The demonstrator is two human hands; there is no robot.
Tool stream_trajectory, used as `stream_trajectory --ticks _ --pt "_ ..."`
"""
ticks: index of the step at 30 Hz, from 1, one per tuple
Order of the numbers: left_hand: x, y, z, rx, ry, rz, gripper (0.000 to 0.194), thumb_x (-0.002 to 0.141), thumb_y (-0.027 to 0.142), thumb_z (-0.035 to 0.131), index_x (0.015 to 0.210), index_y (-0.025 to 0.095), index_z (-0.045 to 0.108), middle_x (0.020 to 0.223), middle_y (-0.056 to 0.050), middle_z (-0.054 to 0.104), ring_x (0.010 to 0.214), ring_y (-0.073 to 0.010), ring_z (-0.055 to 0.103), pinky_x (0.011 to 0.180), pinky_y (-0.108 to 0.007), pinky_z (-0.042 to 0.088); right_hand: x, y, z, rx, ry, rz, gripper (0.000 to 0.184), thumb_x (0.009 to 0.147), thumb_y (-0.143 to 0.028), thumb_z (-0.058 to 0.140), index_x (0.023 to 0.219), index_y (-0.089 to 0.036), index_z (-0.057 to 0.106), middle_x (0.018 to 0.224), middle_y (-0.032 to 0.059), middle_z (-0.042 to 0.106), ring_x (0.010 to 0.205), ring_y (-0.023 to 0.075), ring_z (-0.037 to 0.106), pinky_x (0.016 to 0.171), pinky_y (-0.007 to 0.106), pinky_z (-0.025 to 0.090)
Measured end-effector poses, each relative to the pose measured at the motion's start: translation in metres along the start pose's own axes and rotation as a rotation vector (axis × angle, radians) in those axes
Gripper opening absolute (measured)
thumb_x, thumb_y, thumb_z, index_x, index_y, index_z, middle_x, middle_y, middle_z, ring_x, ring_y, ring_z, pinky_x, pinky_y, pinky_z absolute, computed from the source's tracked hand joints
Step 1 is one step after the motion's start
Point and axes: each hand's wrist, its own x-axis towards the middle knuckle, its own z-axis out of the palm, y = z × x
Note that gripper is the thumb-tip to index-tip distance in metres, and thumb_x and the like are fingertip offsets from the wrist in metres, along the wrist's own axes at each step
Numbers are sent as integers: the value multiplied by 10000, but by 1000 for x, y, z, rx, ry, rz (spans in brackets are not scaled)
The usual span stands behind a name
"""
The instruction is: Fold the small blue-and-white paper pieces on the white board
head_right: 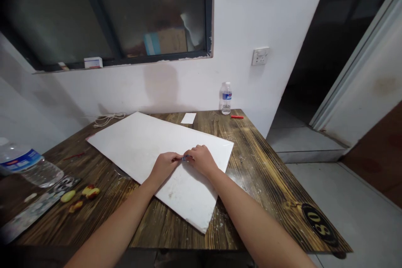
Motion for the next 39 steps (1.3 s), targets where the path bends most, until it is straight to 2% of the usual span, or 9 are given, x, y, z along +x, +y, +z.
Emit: stream_trajectory --ticks 6,11,17,21,26,32,39 --pt "0 -2 0 71 -14 6 234 780 140 575 861 252 763 879 -27 754 834 -198 678 761 -301 481 2 -3 -8 -66 23 -69 131 838 -220 650 885 -286 753 901 45 697 850 197 534 748 327 317" --pt "1 -3 1 49 -10 2 201 785 165 586 839 244 763 864 -30 756 815 -195 682 743 -296 484 2 2 -4 -3 4 -74 137 809 -141 643 835 -234 739 907 47 710 860 200 557 794 325 353" --pt "0 -2 2 -27 0 -44 155 756 157 611 789 220 749 811 -21 750 764 -178 676 707 -272 478 1 4 2 91 -29 104 105 773 -159 679 860 -211 708 773 28 639 763 169 562 721 261 390" --pt "-2 0 0 -9 -3 -69 125 765 200 613 771 224 735 820 -11 746 774 -177 665 694 -263 462 0 3 2 60 -43 126 92 780 -172 677 860 -205 707 783 30 608 770 162 553 721 250 385" --pt "-2 2 -2 -17 19 -154 68 737 248 650 748 222 712 769 5 732 724 -168 650 666 -256 456 0 6 4 147 -5 149 171 787 -137 660 938 -209 696 812 24 671 811 162 578 770 260 395" --pt "1 -3 0 -146 28 -195 72 701 238 674 755 213 713 733 12 720 696 -157 654 666 -255 479 1 10 8 210 20 241 104 769 -178 682 828 -227 754 771 33 680 763 170 600 733 266 438" --pt "0 0 0 -237 -4 -153 67 692 223 669 733 189 708 679 7 695 631 -146 626 593 -250 492 3 9 6 302 36 281 206 744 -132 663 876 -253 764 826 27 732 797 190 651 768 299 481"
